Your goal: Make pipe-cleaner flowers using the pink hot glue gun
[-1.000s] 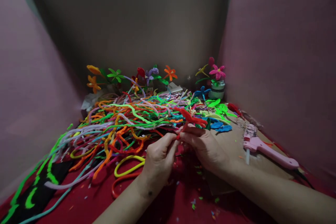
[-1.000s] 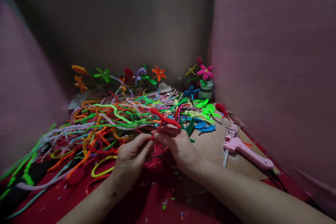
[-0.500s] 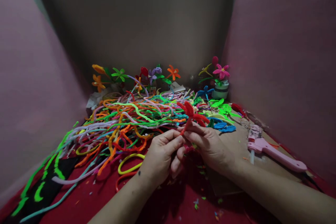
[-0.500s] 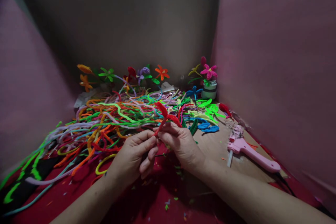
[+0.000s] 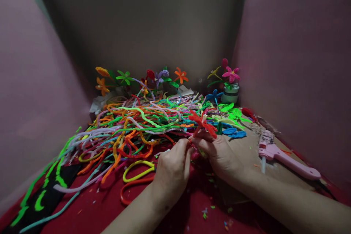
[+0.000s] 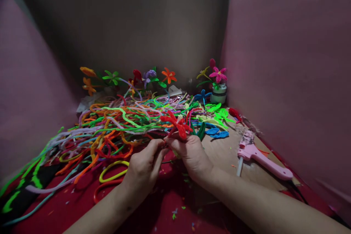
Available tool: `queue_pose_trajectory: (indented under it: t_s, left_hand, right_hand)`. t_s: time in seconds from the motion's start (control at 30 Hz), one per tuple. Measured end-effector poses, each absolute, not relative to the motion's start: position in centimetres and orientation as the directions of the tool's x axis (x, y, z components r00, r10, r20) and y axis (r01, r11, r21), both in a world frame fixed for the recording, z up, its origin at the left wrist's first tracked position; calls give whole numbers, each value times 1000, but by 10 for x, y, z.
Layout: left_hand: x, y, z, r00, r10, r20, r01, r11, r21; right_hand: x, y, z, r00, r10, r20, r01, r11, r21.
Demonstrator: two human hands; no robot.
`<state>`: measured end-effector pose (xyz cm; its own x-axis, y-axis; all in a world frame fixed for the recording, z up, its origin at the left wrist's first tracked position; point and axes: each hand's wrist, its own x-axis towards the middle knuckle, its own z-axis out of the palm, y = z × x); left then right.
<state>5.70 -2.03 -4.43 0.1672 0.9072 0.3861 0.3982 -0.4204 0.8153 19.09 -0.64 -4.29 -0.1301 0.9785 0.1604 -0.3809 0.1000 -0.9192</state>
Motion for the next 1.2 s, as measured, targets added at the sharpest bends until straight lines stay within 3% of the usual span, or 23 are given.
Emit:
queue_pose_trajectory:
  t_s: [0.2, 0.4, 0.53, 0.67, 0.87, 0.97, 1.07, 1.13, 1.2]
  left_hand:
    - [58, -20, -37, 158, 933, 323, 318, -358, 878]
    - [58, -20, -22, 238, 971, 3, -49, 9, 999]
    - [58, -18, -21, 361, 929, -86, -288, 199, 937]
    - [57, -18, -25, 448, 887, -112, -430, 324, 843]
    - [54, -19, -24, 612, 788, -59, -463, 418, 782]
    - [55, -19, -20, 552, 831, -67, -341, 298, 892]
    - [56, -19, -22, 340, 939, 42, -40, -30, 999]
    - [55, -18, -28, 239, 938, 253, 186, -300, 936]
    - [53, -17, -36, 240, 859, 452, 327, -510, 796]
  right_hand:
    - [190, -14, -31, -80, 972, 220, -308, 186, -933]
    - [194, -13, -34, -143, 964, 225, -333, 167, -928]
    - [194, -8, -37, -156, 984, 92, -505, 1, -863]
    - [192, -5, -39, -320, 948, -9, -604, -211, -769]
    - [195, -9, -35, -347, 936, -60, -612, -274, -742]
    - [196, -11, -30, -328, 944, -45, -612, -248, -751]
    - [194, -10, -30, -264, 964, -39, -624, -201, -755]
    - [192, -10, -34, -233, 972, -19, -628, -166, -760]
    - [190, -9, -38, -224, 974, 15, -622, -131, -772]
